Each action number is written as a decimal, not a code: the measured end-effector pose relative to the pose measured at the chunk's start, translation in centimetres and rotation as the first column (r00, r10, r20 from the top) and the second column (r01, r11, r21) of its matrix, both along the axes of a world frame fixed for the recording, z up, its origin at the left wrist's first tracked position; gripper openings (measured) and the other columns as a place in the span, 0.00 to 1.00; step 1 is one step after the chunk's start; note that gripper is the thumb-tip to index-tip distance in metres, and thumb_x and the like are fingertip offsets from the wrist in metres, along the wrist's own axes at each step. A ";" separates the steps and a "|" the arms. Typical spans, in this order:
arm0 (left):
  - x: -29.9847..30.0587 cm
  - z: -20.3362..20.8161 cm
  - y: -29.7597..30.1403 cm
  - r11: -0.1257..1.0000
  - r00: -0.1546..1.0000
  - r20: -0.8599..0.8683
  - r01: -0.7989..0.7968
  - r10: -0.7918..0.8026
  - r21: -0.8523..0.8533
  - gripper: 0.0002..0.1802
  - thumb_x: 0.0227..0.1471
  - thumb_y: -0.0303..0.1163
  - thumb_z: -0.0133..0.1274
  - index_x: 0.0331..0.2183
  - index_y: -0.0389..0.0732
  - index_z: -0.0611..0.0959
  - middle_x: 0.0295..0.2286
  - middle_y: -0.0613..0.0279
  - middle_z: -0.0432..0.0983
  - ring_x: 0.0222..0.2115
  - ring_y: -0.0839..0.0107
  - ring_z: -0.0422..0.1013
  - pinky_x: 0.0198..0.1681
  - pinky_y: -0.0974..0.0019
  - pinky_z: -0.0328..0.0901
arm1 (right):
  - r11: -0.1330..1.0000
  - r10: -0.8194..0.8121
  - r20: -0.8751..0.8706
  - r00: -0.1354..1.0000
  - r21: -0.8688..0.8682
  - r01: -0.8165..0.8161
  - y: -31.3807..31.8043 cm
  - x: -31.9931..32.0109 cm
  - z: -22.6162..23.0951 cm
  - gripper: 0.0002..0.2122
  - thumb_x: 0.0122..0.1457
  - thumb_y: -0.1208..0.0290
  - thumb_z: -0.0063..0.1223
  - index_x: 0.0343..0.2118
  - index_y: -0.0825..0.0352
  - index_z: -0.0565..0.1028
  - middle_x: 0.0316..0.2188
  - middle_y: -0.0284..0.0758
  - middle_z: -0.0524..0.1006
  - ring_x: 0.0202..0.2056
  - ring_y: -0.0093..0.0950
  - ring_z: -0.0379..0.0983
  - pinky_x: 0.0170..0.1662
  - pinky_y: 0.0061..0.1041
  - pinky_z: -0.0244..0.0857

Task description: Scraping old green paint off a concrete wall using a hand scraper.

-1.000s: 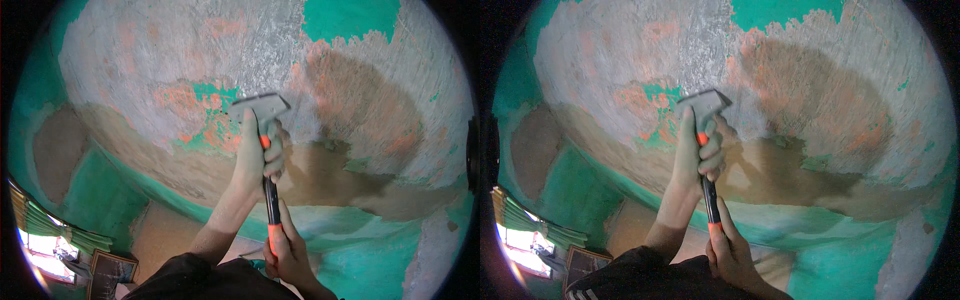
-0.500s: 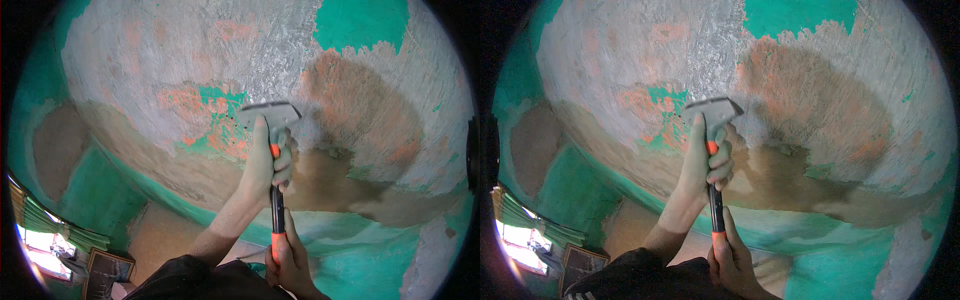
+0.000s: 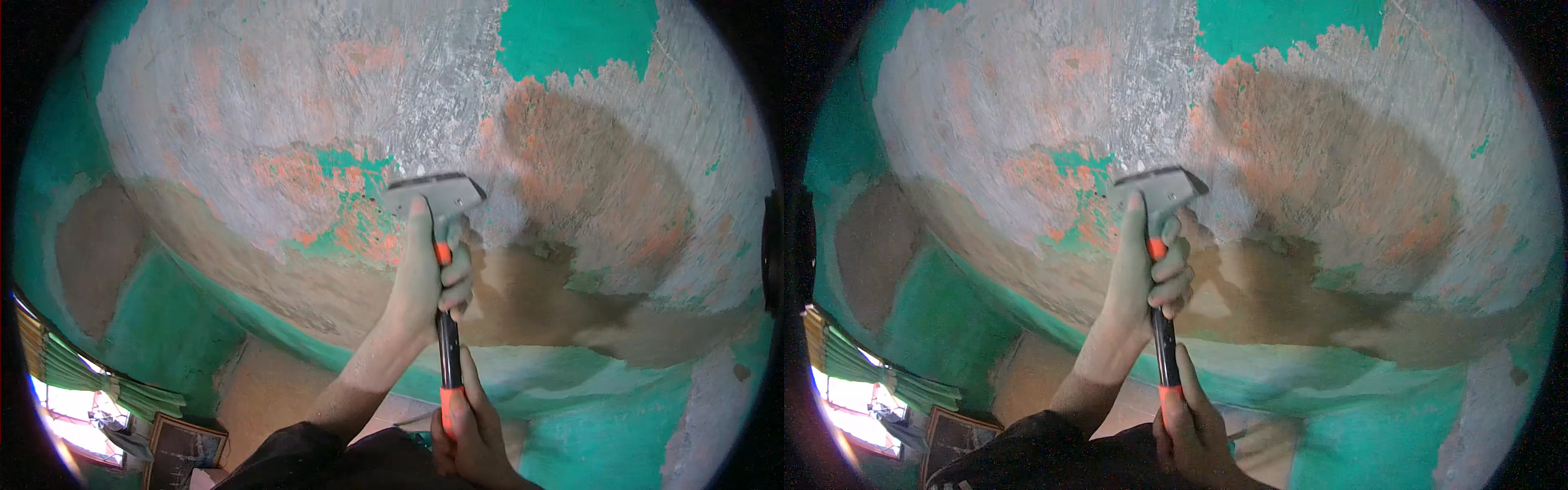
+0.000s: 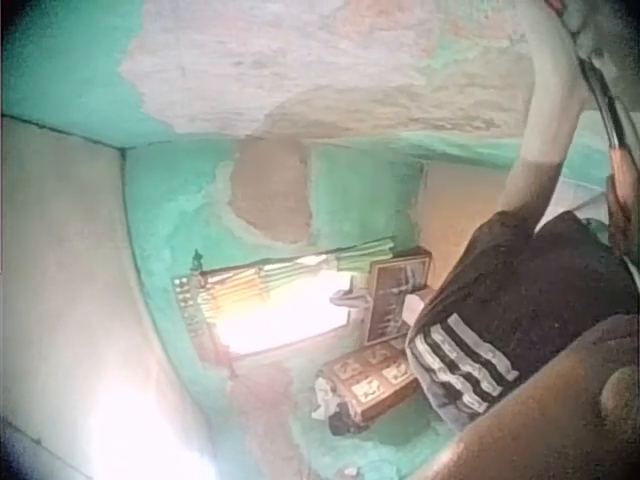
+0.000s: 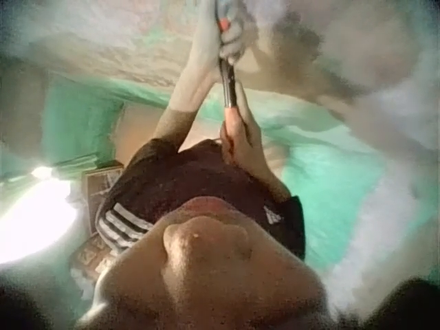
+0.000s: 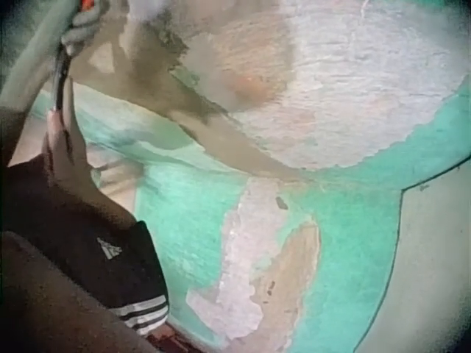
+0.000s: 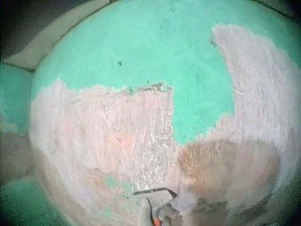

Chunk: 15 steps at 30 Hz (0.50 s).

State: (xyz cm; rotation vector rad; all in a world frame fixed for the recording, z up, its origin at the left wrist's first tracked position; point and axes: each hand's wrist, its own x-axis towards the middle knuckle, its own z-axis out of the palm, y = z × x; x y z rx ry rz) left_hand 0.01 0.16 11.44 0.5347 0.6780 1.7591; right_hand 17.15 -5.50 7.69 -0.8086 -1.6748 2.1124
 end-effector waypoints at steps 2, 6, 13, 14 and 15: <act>-1.0 0.9 0.8 0.997 1.000 0.004 -0.026 0.026 0.077 0.29 0.58 0.65 0.31 0.24 0.51 0.67 0.10 0.77 0.49 0.04 0.82 0.45 0.04 0.75 0.45 | 0.999 0.006 -0.036 0.999 0.049 -0.004 0.9 -0.8 0.2 0.29 0.68 0.59 0.30 0.67 0.54 0.35 0.13 0.29 0.60 0.10 0.19 0.55 0.15 0.19 0.56; -0.5 1.1 0.4 0.997 0.997 0.030 -0.076 0.076 0.006 0.28 0.58 0.65 0.34 0.23 0.51 0.68 0.09 0.77 0.49 0.03 0.82 0.45 0.03 0.76 0.46 | 0.999 0.000 -0.068 0.998 0.052 0.004 0.4 -0.6 0.4 0.28 0.68 0.61 0.29 0.67 0.53 0.37 0.12 0.29 0.60 0.10 0.18 0.55 0.14 0.18 0.56; -0.7 1.1 0.6 0.995 0.998 0.011 -0.059 0.058 0.078 0.28 0.59 0.64 0.32 0.24 0.50 0.67 0.09 0.76 0.48 0.03 0.82 0.45 0.03 0.76 0.47 | 1.000 -0.011 -0.064 0.998 0.028 0.013 0.5 -0.7 1.2 0.28 0.68 0.64 0.30 0.67 0.56 0.37 0.13 0.28 0.61 0.10 0.17 0.55 0.14 0.18 0.54; -0.1 0.6 0.7 0.999 1.000 0.003 -0.031 0.031 0.042 0.28 0.59 0.63 0.32 0.24 0.50 0.67 0.09 0.76 0.48 0.03 0.82 0.45 0.03 0.76 0.47 | 0.999 -0.018 -0.047 0.999 0.026 0.019 0.3 -0.4 0.6 0.27 0.68 0.63 0.28 0.67 0.51 0.36 0.13 0.28 0.60 0.09 0.17 0.53 0.13 0.18 0.54; 0.1 0.3 0.3 0.999 1.000 -0.014 -0.009 0.010 0.045 0.28 0.59 0.64 0.32 0.24 0.50 0.67 0.09 0.77 0.48 0.03 0.82 0.45 0.03 0.76 0.46 | 0.999 0.001 -0.116 0.993 0.032 0.003 -0.2 -0.4 0.3 0.27 0.68 0.63 0.28 0.67 0.53 0.36 0.13 0.28 0.60 0.09 0.17 0.53 0.13 0.18 0.55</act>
